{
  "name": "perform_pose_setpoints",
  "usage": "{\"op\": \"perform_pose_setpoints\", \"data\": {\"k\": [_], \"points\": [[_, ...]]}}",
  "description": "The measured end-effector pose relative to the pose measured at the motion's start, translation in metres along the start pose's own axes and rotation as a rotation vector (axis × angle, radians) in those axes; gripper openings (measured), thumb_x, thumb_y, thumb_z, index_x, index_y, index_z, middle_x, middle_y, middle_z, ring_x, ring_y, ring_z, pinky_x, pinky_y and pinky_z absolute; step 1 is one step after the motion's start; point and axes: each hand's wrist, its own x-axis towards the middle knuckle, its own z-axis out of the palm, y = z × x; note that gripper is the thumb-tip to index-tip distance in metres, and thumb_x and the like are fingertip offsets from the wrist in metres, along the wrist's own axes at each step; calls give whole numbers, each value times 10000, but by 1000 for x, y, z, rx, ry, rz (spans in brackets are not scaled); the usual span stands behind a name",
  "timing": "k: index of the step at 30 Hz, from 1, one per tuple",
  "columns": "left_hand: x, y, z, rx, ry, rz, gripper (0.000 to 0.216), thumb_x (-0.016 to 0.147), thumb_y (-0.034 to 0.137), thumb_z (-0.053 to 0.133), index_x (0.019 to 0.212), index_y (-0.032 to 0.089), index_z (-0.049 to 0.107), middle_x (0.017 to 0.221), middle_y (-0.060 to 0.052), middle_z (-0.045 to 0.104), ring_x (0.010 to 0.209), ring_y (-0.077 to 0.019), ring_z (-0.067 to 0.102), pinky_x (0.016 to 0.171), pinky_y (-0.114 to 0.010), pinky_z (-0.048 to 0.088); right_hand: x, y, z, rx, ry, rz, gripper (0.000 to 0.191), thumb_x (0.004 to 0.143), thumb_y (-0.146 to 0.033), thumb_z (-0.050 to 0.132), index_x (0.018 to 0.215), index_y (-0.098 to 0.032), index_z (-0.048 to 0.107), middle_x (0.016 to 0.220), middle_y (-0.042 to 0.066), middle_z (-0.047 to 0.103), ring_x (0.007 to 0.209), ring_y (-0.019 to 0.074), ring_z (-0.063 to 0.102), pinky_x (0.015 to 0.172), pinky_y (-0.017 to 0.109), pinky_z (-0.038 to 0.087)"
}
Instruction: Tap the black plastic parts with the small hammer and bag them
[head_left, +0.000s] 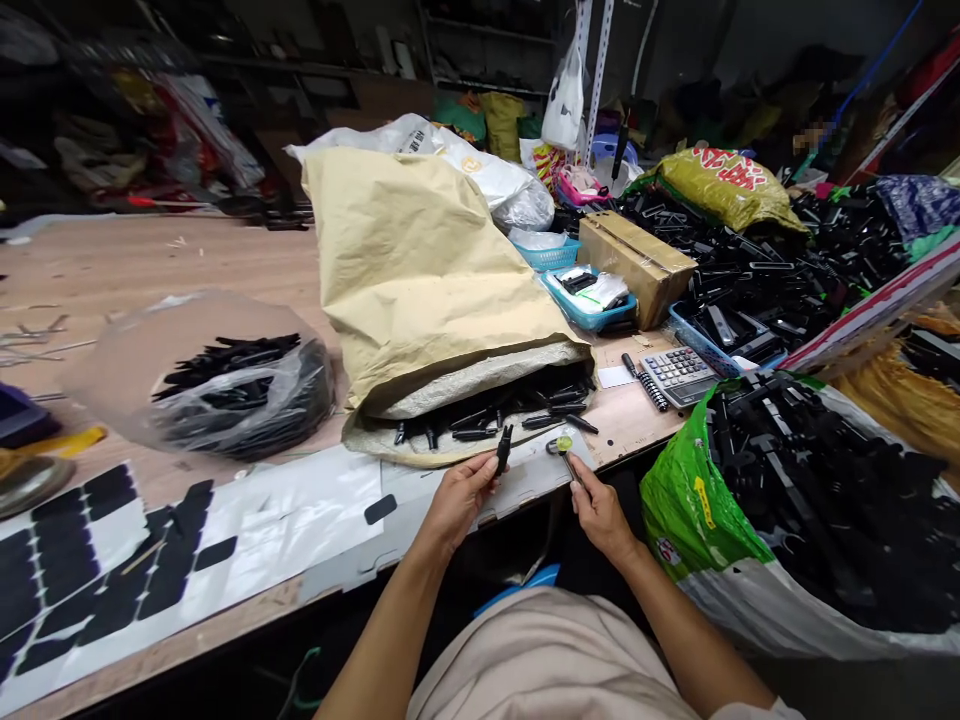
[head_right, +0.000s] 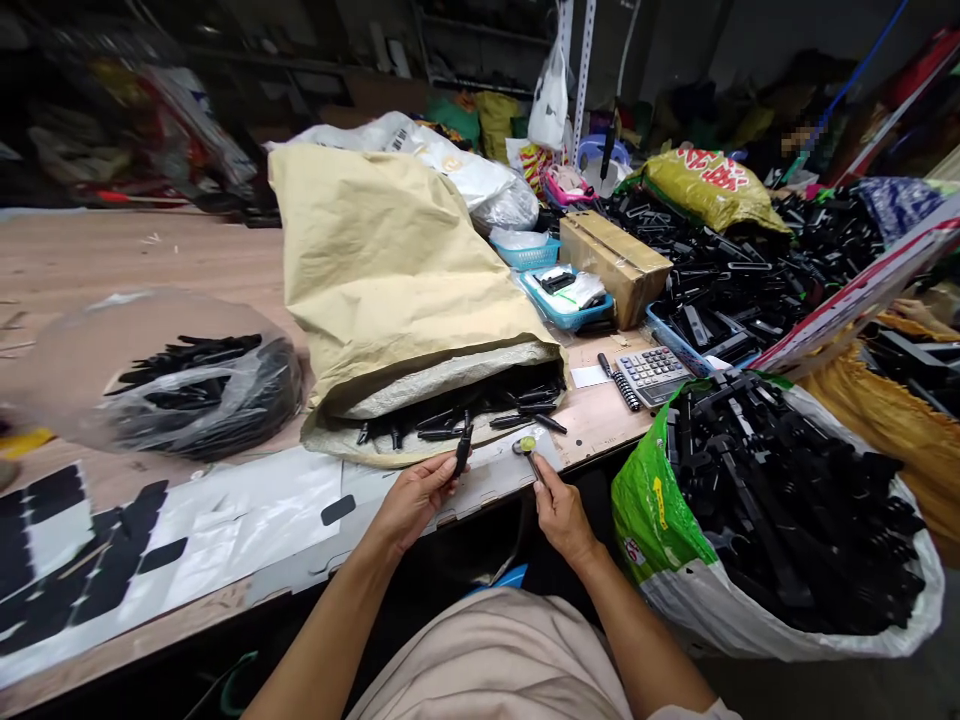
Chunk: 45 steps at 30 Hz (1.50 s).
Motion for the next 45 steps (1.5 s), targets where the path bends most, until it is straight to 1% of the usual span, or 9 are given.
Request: {"op": "perform_pose_setpoints", "data": {"k": [6, 10, 18, 21, 24, 31, 35, 40, 45], "points": [[-2, -14, -1, 618, 240, 454, 264, 747, 344, 703, 959, 194, 750, 918, -50, 698, 832, -210, 594, 816, -353, 477, 1, -11, -8, -3, -25, 4, 496, 972, -282, 428, 1441, -162, 536, 674, 12, 653, 601, 158, 612, 655, 266, 541], [-2, -22, -3, 770, 270, 597, 154, 800, 303, 662, 906, 207, 720, 893, -49, 677, 909, -228, 595, 879, -371, 479, -1, -30, -9, 4, -92, -19, 500, 975, -262, 423, 1455, -154, 515, 644, -8, 631, 563, 138, 582, 634, 251, 521], [9, -26, -11, 741, 213, 505, 190, 760, 282, 713, 932, 206, 736, 851, -27, 634, 882, -209, 605, 818, -336, 499, 10, -73, -3, -70, -198, -162, 506, 981, -229, 399, 1469, -130, 490, 701, 21, 689, 624, 156, 639, 734, 278, 557], [10, -27, -13, 715, 188, 496, 193, 762, 265, 703, 943, 210, 742, 858, -24, 631, 872, -196, 601, 818, -332, 494, 13, -81, 0, -92, -219, -227, 516, 988, -217, 393, 1498, -167, 452, 988, 80, 756, 804, 180, 706, 860, 310, 563], [9, -26, -13, 717, 178, 510, 190, 781, 235, 671, 955, 217, 745, 847, -20, 618, 863, -188, 588, 818, -327, 483, 14, -81, 7, -158, -260, -236, 534, 972, -187, 414, 1505, -225, 448, 1240, 91, 707, 1025, 217, 706, 954, 331, 541], [7, -26, -10, 767, 210, 536, 198, 774, 235, 687, 965, 218, 740, 850, -26, 626, 888, -208, 588, 825, -338, 483, 18, -80, 2, -160, -241, -184, 538, 971, -176, 422, 1505, -237, 449, 1244, 81, 710, 945, 212, 725, 906, 339, 569], [7, -28, -9, 785, 233, 562, 196, 784, 236, 689, 972, 216, 743, 827, -23, 619, 876, -210, 584, 820, -337, 482, 20, -82, -5, -147, -216, -170, 527, 983, -199, 400, 1508, -207, 443, 1090, 67, 755, 945, 204, 722, 945, 346, 555], [9, -27, -9, 773, 219, 525, 219, 777, 215, 693, 989, 202, 747, 832, -25, 623, 885, -210, 580, 836, -340, 478, 18, -76, 0, -191, -249, -159, 528, 967, -183, 429, 1492, -231, 466, 1294, 89, 682, 1072, 230, 692, 966, 360, 537], [8, -28, -8, 770, 225, 520, 197, 770, 201, 698, 961, 211, 746, 832, -24, 626, 896, -213, 580, 842, -342, 476, 18, -72, -7, -188, -203, -82, 506, 978, -220, 413, 1477, -191, 489, 906, 64, 763, 811, 202, 718, 837, 313, 561]]}}
